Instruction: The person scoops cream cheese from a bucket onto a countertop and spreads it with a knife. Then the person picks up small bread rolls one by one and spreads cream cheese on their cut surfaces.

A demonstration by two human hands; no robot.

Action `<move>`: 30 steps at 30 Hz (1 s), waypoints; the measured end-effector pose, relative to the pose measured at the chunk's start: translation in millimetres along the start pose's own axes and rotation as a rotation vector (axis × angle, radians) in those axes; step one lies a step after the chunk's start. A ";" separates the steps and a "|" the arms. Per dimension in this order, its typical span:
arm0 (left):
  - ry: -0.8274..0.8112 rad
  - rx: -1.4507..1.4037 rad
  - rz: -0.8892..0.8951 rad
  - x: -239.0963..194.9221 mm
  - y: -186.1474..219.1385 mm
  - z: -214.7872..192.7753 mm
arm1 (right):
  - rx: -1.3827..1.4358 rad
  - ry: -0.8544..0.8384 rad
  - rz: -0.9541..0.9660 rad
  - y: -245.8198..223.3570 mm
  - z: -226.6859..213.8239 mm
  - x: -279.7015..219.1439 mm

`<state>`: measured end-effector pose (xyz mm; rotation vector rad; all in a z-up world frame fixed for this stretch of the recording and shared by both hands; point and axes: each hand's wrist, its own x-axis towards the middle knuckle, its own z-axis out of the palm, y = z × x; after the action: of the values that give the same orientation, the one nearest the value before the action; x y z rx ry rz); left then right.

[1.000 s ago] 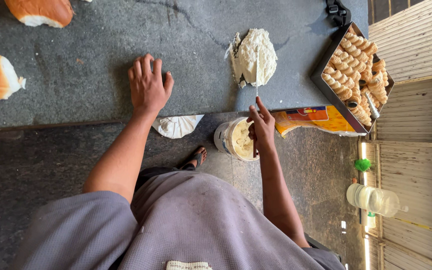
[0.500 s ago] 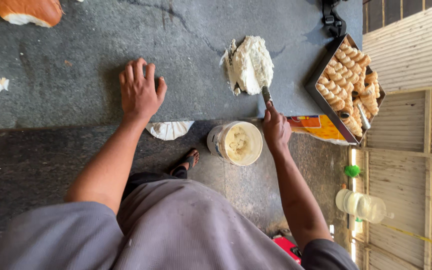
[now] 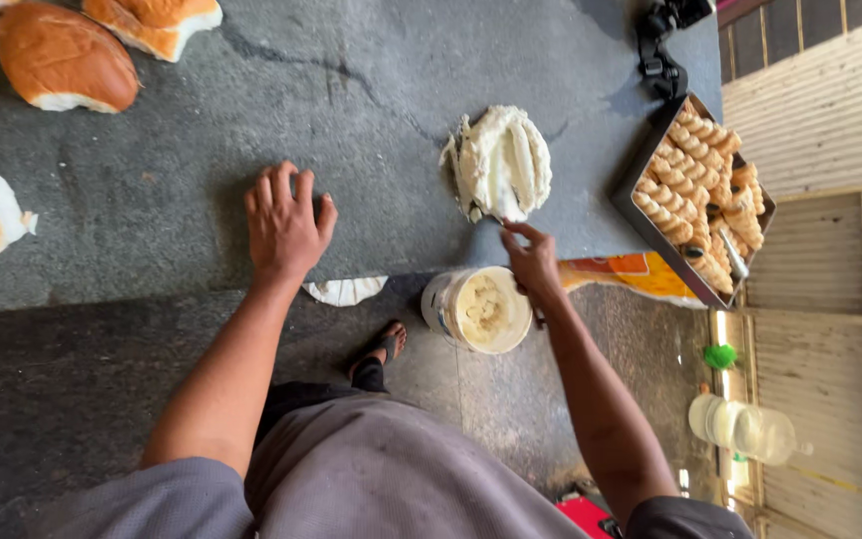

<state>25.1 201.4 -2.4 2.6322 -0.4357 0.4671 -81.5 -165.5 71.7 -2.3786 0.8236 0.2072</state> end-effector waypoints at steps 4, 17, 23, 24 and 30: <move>-0.002 0.039 -0.003 8.7 -3.0 2.5 | -0.350 0.337 -0.792 -0.4 -1.9 -22.2; 0.039 0.043 0.004 5.4 2.9 -2.7 | 0.051 -0.168 -0.484 20.7 -48.0 -30.7; 0.025 0.081 0.025 11.2 4.6 -5.6 | 0.397 0.080 0.293 -13.1 -96.9 -31.3; 0.026 0.071 0.022 11.8 6.5 -7.8 | 0.417 0.081 0.299 -22.4 -72.2 -20.9; 0.109 0.076 0.061 34.9 11.5 -22.7 | 0.154 0.058 -0.358 -8.3 17.8 -7.8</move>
<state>46.3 194.1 34.5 2.6556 -0.4728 0.6557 -81.8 -145.7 64.1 -2.3452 0.4104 -0.0689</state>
